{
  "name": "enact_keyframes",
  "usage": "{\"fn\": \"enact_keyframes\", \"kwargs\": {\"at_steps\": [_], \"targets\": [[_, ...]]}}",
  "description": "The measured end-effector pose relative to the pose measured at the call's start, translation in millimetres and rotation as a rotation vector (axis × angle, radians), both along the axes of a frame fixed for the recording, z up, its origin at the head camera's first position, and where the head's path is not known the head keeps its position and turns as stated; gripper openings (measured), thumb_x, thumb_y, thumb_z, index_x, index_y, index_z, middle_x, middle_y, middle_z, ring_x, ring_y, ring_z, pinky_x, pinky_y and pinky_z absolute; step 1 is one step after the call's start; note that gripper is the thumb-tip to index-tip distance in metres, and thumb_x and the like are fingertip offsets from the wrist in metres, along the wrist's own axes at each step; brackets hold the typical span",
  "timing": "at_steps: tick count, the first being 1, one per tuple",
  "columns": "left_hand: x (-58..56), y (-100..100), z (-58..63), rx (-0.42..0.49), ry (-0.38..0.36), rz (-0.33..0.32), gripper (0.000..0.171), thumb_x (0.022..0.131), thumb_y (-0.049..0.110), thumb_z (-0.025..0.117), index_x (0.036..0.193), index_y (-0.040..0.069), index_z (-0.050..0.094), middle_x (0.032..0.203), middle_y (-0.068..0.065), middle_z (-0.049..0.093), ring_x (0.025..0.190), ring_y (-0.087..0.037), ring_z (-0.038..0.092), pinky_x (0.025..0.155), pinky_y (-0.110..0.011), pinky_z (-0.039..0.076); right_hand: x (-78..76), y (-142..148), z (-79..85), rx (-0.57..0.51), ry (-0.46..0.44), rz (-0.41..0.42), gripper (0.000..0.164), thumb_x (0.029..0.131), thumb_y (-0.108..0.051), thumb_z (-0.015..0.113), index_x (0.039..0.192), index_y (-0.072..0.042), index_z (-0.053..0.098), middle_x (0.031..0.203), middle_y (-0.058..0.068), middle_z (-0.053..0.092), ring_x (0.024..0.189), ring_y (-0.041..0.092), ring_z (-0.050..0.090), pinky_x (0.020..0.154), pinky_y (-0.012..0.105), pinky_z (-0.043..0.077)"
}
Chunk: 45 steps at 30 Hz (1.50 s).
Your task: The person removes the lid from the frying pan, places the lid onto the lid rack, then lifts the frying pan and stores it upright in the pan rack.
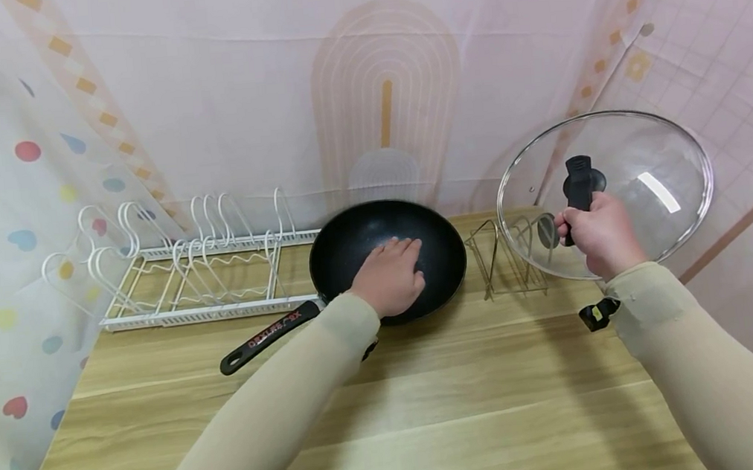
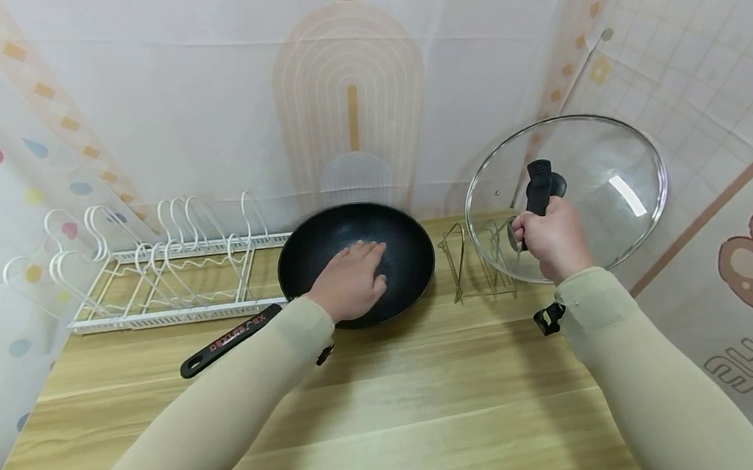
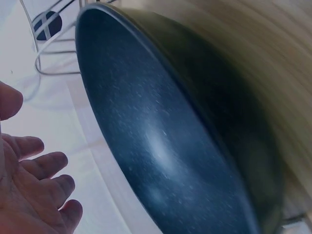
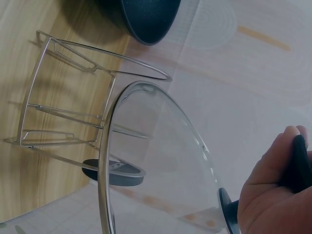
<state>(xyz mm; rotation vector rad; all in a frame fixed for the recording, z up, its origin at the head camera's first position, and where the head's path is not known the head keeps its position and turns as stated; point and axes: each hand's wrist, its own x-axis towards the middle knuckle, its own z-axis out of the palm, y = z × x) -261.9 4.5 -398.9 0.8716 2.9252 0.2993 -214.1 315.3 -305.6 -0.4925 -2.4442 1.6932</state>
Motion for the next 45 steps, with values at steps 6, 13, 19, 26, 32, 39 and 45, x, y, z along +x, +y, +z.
{"fn": "enact_keyframes", "kwargs": {"at_steps": [6,13,19,26,32,39,45], "targets": [[-0.2,25,5.8,-0.035,-0.024,-0.029,0.063,0.111,0.037,0.041,0.167,0.013,0.028,0.173,-0.008,0.031,0.162,-0.029,0.024,0.133,-0.047,0.020,0.9,-2,-1.5,0.005,0.000,0.006,0.011,0.105,-0.007,0.043,0.116,-0.010,0.041,0.075,-0.013,0.061,0.067,0.000,0.057,0.064,0.018,0.056],[0.3,59,6.7,-0.072,-0.028,-0.061,0.064,0.110,0.038,0.040,0.168,0.014,0.027,0.174,-0.006,0.029,0.163,-0.026,0.023,0.133,-0.045,0.019,-0.9,-1,-3.7,-0.010,-0.005,0.009,0.011,0.105,-0.006,0.043,0.114,-0.011,0.041,0.075,-0.011,0.061,0.067,0.000,0.057,0.063,0.018,0.056],[1.1,84,6.0,-0.059,-0.046,-0.094,0.064,0.108,0.033,0.038,0.168,0.013,0.026,0.175,-0.006,0.026,0.163,-0.026,0.021,0.133,-0.043,0.018,1.2,1,-3.3,0.011,-0.007,0.013,0.016,0.104,-0.007,0.042,0.120,-0.008,0.040,0.075,-0.012,0.061,0.067,0.000,0.057,0.062,0.018,0.055],[2.2,101,0.5,-0.049,-0.069,-0.091,0.066,0.107,0.032,0.041,0.169,0.015,0.023,0.176,-0.003,0.024,0.164,-0.022,0.020,0.134,-0.042,0.018,2.8,0,-3.7,0.030,-0.008,0.022,0.018,0.104,-0.006,0.042,0.122,-0.005,0.042,0.075,-0.013,0.061,0.068,0.001,0.058,0.063,0.019,0.056],[0.2,115,-5.2,-0.073,-0.090,-0.093,0.068,0.109,0.036,0.041,0.170,0.017,0.018,0.178,-0.001,0.018,0.165,-0.020,0.017,0.134,-0.040,0.016,2.8,1,-4.8,0.027,-0.003,0.019,0.015,0.103,-0.005,0.043,0.118,-0.008,0.043,0.073,-0.014,0.061,0.067,0.000,0.058,0.063,0.019,0.056],[2.0,123,-6.4,-0.062,-0.089,-0.100,0.066,0.110,0.035,0.039,0.170,0.017,0.018,0.178,-0.002,0.015,0.165,-0.019,0.016,0.134,-0.040,0.017,5.6,2,-6.3,0.016,-0.010,0.015,0.026,0.103,-0.005,0.042,0.129,-0.001,0.040,0.077,-0.010,0.062,0.068,0.001,0.057,0.063,0.021,0.056],[1.3,128,-6.2,-0.061,-0.107,-0.101,0.067,0.109,0.033,0.037,0.171,0.020,0.014,0.178,-0.002,0.014,0.165,-0.018,0.014,0.134,-0.040,0.017,7.9,2,-8.5,0.042,-0.021,0.017,0.041,0.105,-0.006,0.041,0.143,0.008,0.033,0.079,-0.010,0.061,0.069,0.002,0.057,0.065,0.021,0.055]]}}
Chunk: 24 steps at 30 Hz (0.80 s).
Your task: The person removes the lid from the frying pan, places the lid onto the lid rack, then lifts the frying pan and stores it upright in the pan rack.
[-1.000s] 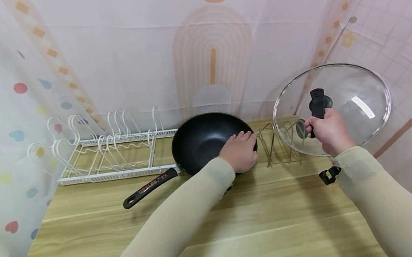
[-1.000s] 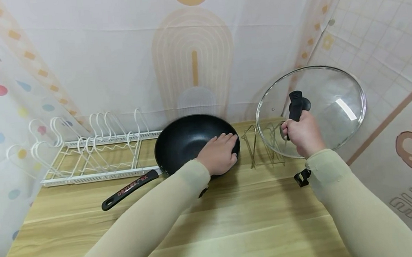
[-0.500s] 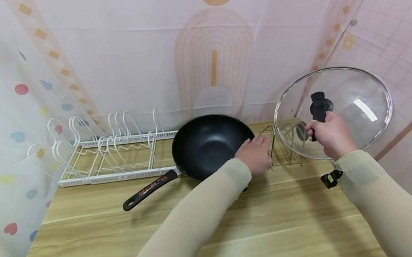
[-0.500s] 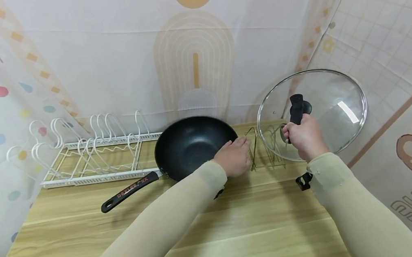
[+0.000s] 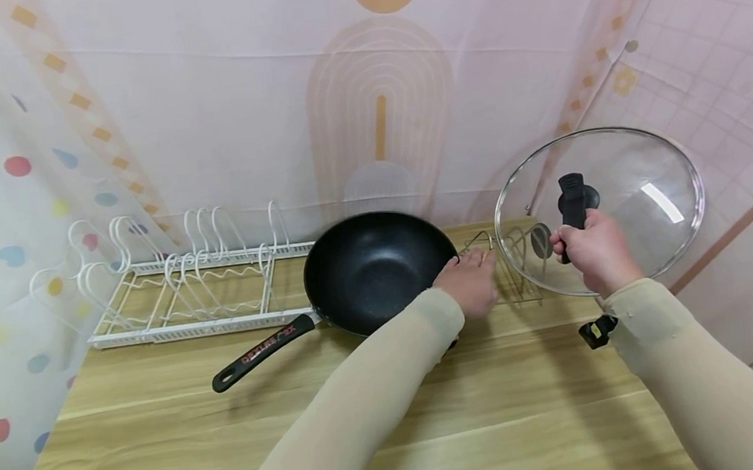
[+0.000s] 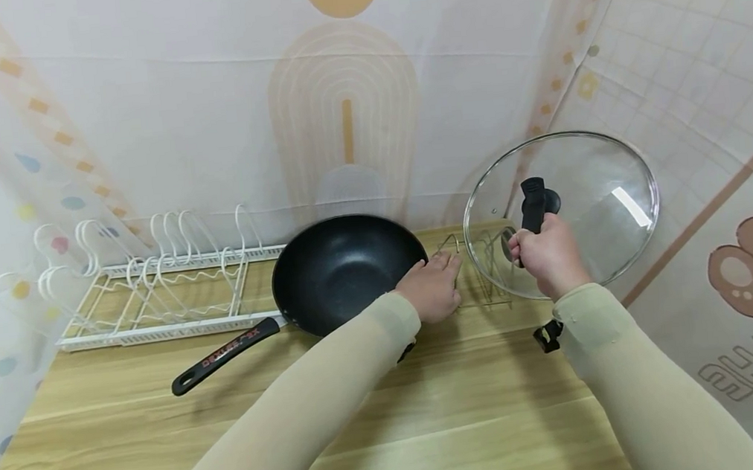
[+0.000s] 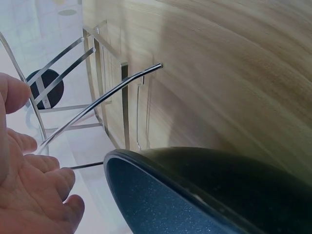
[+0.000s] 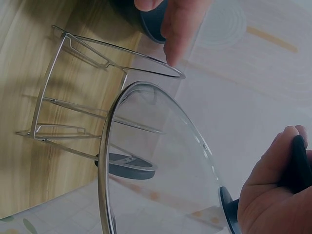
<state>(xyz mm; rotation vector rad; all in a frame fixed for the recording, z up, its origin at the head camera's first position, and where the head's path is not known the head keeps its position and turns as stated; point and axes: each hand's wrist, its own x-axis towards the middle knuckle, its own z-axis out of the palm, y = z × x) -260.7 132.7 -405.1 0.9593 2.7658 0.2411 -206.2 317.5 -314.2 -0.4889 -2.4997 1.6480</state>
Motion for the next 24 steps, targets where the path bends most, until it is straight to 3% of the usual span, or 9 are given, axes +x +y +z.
{"fn": "enact_keyframes", "kwargs": {"at_steps": [6,24], "targets": [[-1.7,3.9,-0.5,0.029,-0.059,0.005,0.068,0.109,0.031,0.036,0.171,0.021,0.012,0.179,-0.004,0.012,0.165,-0.018,0.011,0.134,-0.041,0.014,1.3,1.3,-2.1,0.012,-0.016,0.010,0.045,0.107,-0.008,0.040,0.147,0.010,0.031,0.080,-0.010,0.060,0.069,0.002,0.056,0.065,0.021,0.055],[-3.9,9.4,2.6,-0.017,-0.110,-0.019,0.067,0.112,0.036,0.034,0.171,0.020,0.008,0.178,-0.003,0.014,0.165,-0.023,0.013,0.135,-0.042,0.010,6.0,-1.0,-5.5,-0.012,-0.012,-0.024,0.040,0.105,-0.004,0.041,0.143,0.009,0.035,0.080,-0.005,0.062,0.068,0.002,0.058,0.064,0.021,0.055]]}}
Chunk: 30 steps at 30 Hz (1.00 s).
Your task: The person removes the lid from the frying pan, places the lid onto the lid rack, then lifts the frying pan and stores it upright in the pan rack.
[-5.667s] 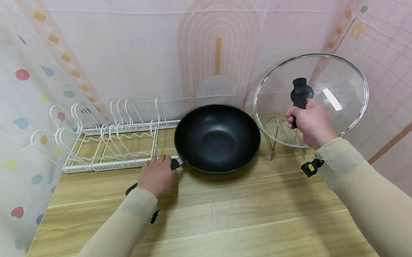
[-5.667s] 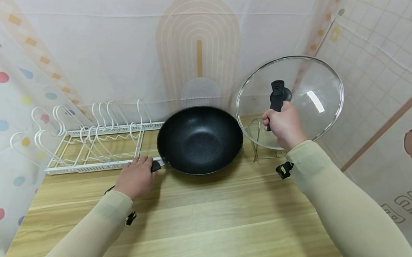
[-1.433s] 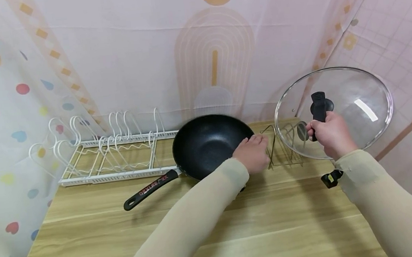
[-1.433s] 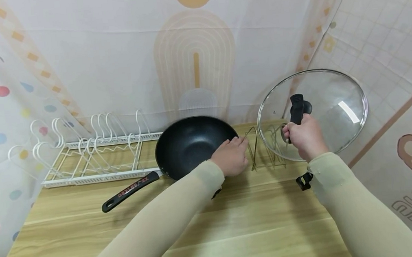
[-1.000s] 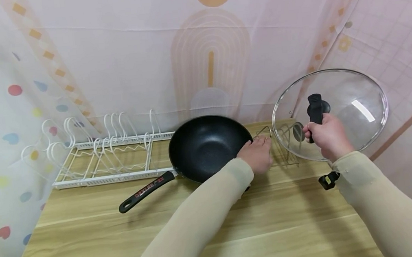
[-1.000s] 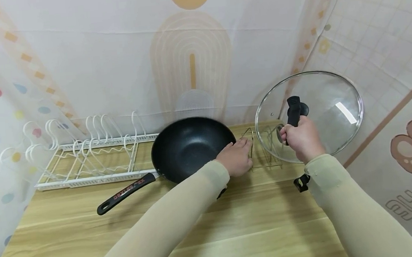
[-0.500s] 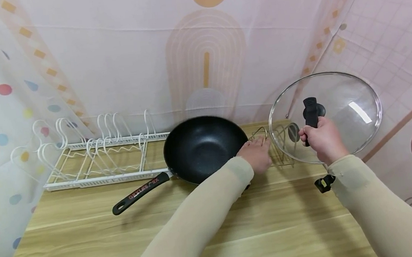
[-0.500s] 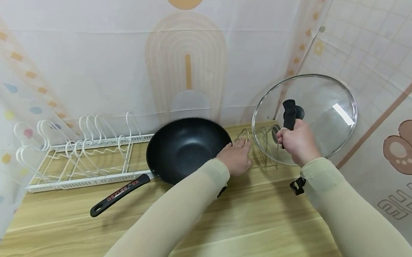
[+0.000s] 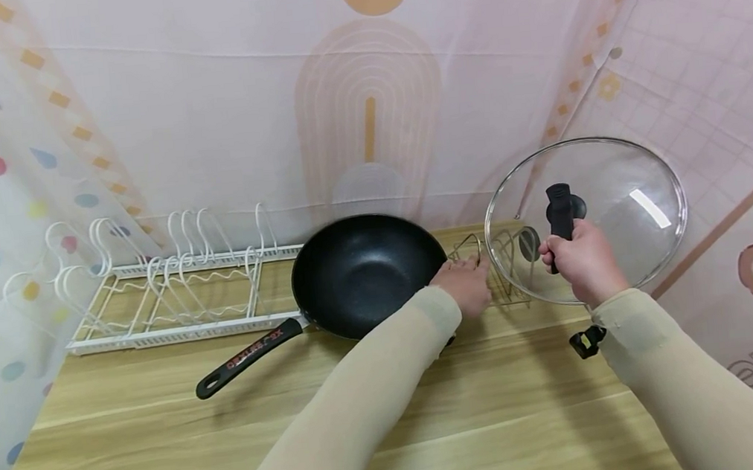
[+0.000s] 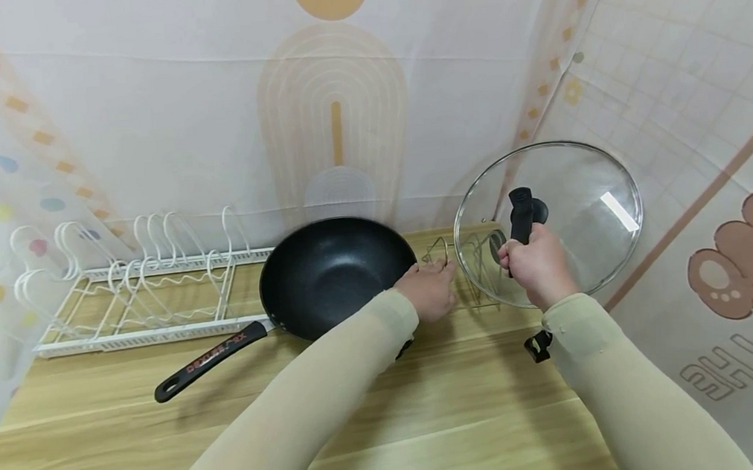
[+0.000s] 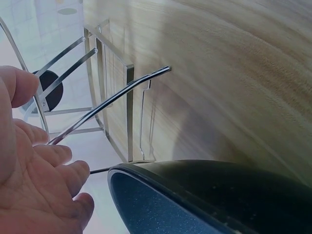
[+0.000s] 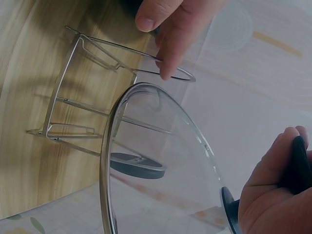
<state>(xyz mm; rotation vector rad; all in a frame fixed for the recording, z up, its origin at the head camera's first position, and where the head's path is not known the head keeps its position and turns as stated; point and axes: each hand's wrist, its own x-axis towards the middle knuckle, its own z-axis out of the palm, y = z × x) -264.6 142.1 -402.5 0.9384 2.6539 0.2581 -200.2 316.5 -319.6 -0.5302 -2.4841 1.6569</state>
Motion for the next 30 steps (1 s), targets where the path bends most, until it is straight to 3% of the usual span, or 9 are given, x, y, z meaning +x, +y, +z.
{"fn": "enact_keyframes", "kwargs": {"at_steps": [12,23,30], "targets": [[-1.8,1.6,-4.5,-0.001,0.044,-0.001,0.065,0.111,0.031,0.032,0.171,0.018,0.010,0.178,-0.004,0.017,0.164,-0.024,0.019,0.134,-0.043,0.015,4.4,-1.0,-0.7,0.022,-0.015,-0.001,0.042,0.107,-0.007,0.042,0.145,0.008,0.033,0.085,-0.002,0.062,0.069,0.004,0.058,0.066,0.022,0.055],[-2.2,0.5,-5.7,0.001,0.016,0.042,0.068,0.111,0.032,0.035,0.171,0.019,0.007,0.178,-0.002,0.016,0.164,-0.022,0.018,0.134,-0.045,0.012,5.0,0.6,-4.3,0.096,-0.035,0.033,0.046,0.110,-0.013,0.040,0.149,0.009,0.032,0.091,0.000,0.062,0.073,0.005,0.059,0.069,0.023,0.055],[-2.3,-1.7,-7.1,-0.019,0.014,0.050,0.066,0.112,0.034,0.033,0.171,0.019,0.007,0.178,0.001,0.014,0.164,-0.021,0.018,0.134,-0.045,0.013,2.9,-2.3,-8.5,0.087,-0.065,0.051,0.046,0.111,-0.014,0.041,0.150,0.007,0.031,0.092,0.000,0.062,0.075,0.007,0.060,0.071,0.024,0.055]]}}
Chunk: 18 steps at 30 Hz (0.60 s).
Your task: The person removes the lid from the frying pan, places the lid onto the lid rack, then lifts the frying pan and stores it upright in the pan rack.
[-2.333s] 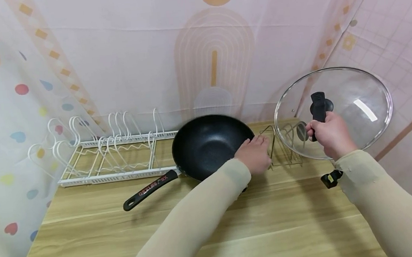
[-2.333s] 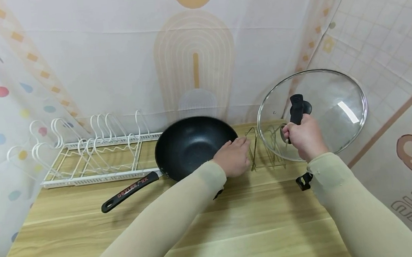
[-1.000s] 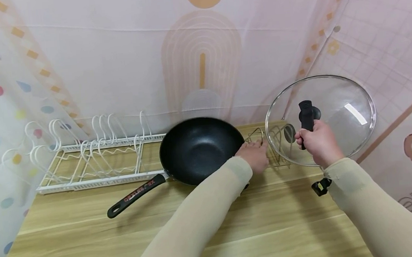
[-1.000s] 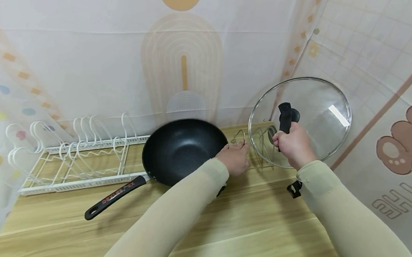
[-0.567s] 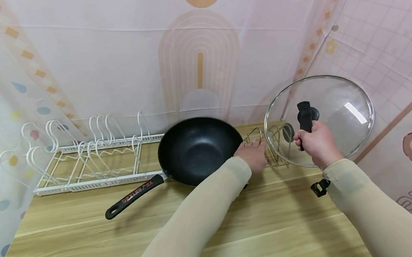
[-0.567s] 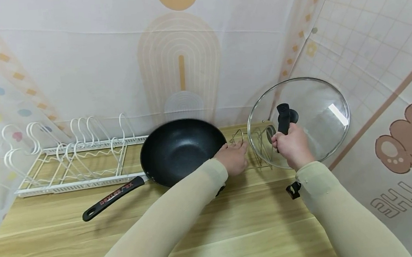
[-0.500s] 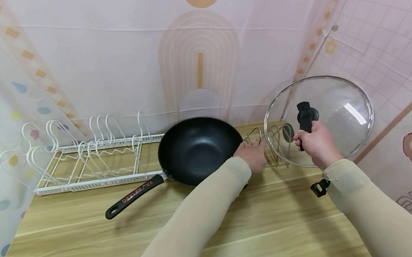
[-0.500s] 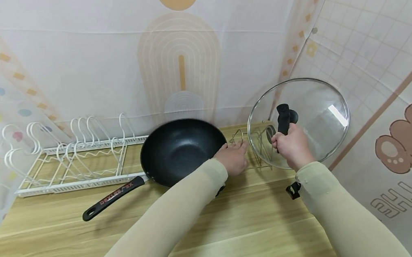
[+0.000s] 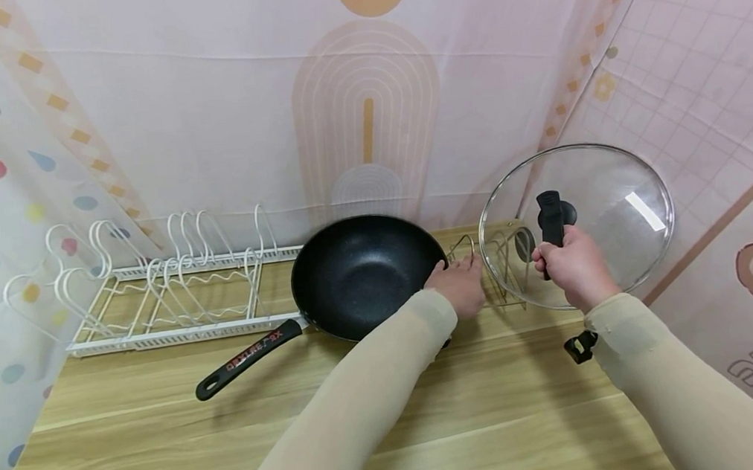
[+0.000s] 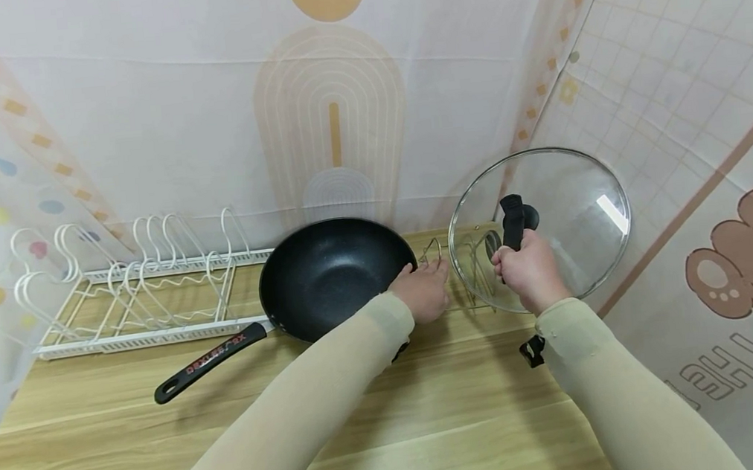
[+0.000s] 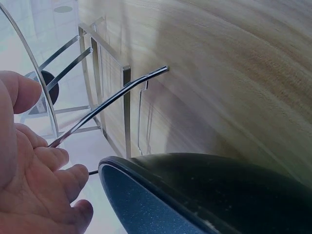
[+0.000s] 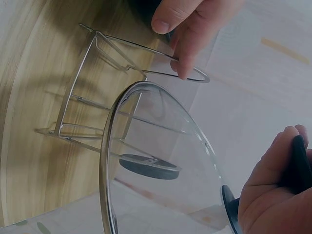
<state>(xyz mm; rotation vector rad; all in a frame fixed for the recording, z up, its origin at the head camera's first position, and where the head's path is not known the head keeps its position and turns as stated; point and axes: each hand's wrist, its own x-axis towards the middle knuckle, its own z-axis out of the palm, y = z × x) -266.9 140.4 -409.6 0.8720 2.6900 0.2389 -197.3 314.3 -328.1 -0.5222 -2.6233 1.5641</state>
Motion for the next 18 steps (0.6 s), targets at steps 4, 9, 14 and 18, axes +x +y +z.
{"fn": "enact_keyframes", "kwargs": {"at_steps": [4,9,14,18], "targets": [[0.4,-1,-0.1,0.004,-0.004,0.003,0.066,0.111,0.033,0.032,0.171,0.019,0.008,0.178,0.001,0.014,0.164,-0.021,0.019,0.134,-0.045,0.013,-2.2,-2,-3.2,-0.024,0.011,0.009,0.043,0.110,-0.012,0.042,0.148,0.007,0.032,0.094,0.004,0.063,0.074,0.008,0.060,0.071,0.025,0.055],[1.3,-2,-0.2,0.001,-0.003,0.005,0.066,0.112,0.033,0.033,0.171,0.020,0.008,0.178,0.001,0.013,0.164,-0.021,0.018,0.134,-0.045,0.013,-4.1,-4,-9.1,-0.024,0.033,0.024,0.042,0.107,-0.007,0.042,0.145,0.010,0.035,0.089,0.004,0.063,0.072,0.008,0.060,0.069,0.026,0.056],[2.4,-3,-0.8,-0.018,0.023,-0.003,0.068,0.113,0.037,0.037,0.171,0.020,0.007,0.178,0.000,0.014,0.164,-0.021,0.019,0.134,-0.045,0.014,-5.1,-7,-13.4,-0.006,0.024,0.026,0.043,0.108,-0.007,0.042,0.147,0.009,0.036,0.086,0.001,0.063,0.073,0.008,0.060,0.068,0.024,0.054],[2.6,-4,-1.8,-0.022,0.033,-0.003,0.069,0.112,0.037,0.038,0.171,0.020,0.007,0.178,0.000,0.015,0.164,-0.021,0.020,0.134,-0.045,0.015,-6.0,-10,-15.8,0.025,0.009,0.030,0.048,0.109,-0.009,0.042,0.153,0.007,0.032,0.089,0.003,0.064,0.077,0.010,0.060,0.069,0.024,0.054]]}}
